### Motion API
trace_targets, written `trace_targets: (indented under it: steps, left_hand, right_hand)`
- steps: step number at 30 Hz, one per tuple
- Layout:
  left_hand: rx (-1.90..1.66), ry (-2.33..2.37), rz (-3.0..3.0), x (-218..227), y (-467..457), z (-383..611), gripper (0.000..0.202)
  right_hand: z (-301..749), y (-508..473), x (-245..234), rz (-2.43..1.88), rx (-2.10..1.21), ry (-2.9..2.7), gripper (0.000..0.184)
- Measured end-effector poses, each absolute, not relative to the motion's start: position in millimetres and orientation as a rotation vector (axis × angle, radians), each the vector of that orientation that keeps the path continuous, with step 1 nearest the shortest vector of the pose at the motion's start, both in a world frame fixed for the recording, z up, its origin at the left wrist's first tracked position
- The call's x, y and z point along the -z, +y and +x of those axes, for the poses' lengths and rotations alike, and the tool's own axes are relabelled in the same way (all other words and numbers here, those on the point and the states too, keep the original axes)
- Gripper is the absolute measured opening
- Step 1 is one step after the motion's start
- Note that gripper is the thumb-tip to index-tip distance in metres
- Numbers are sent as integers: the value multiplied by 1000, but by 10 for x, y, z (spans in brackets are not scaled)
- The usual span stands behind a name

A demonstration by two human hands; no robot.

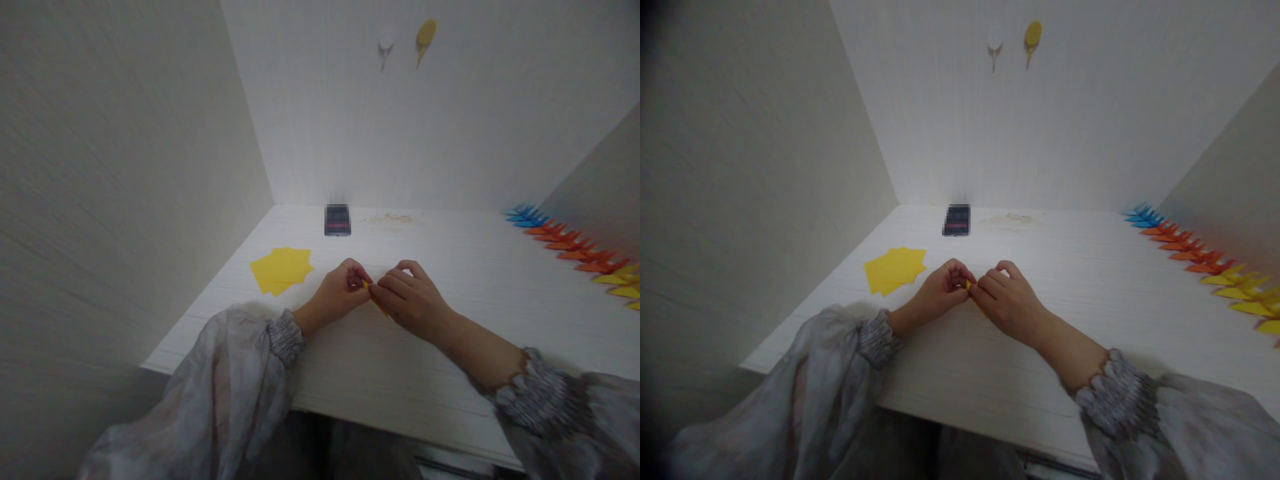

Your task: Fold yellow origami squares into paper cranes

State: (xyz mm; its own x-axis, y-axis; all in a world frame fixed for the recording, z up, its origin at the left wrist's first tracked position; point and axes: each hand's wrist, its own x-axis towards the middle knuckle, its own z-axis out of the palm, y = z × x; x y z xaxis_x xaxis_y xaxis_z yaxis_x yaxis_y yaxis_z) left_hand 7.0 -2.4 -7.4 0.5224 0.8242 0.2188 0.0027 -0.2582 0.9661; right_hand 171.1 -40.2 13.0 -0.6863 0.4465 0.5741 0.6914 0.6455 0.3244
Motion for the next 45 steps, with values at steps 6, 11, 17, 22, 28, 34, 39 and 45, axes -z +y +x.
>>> trace_targets:
  steps: [6, 11, 17, 22, 28, 34, 39, 45]
  left_hand:
    - [-931, 724, 1663, 70, -26, 59, 17]
    - [-930, 656, 1635, 73, -32, 54, 19]
    - [-967, 617, 1398, 22, -46, 68, 18]
    - [-996, 638, 1267, -29, -62, 75, 25]
    - [-1047, 660, 1253, -40, -41, 70, 28]
    - [-1069, 664, 1320, 5, -8, 58, 31]
    - [-1076, 695, 1639, 72, -24, 47, 21]
    - [-1054, 646, 1622, 71, -39, 42, 28]
  right_hand:
    - [1732, -395, -112, -870, 774, -2417, 15]
    - [1736, -392, -128, -824, 795, -2460, 14]
    - [1734, -397, -123, -808, 862, -2482, 15]
    - [1705, -415, -134, -827, 797, -2526, 17]
    - [1739, -442, -122, -835, 340, -2306, 17]
    - [1735, -440, -119, -1159, -291, -1777, 21]
    - [1618, -347, -31, -1299, -1021, -1445, 21]
    - [1585, -344, 4, -1183, -1137, -1334, 26]
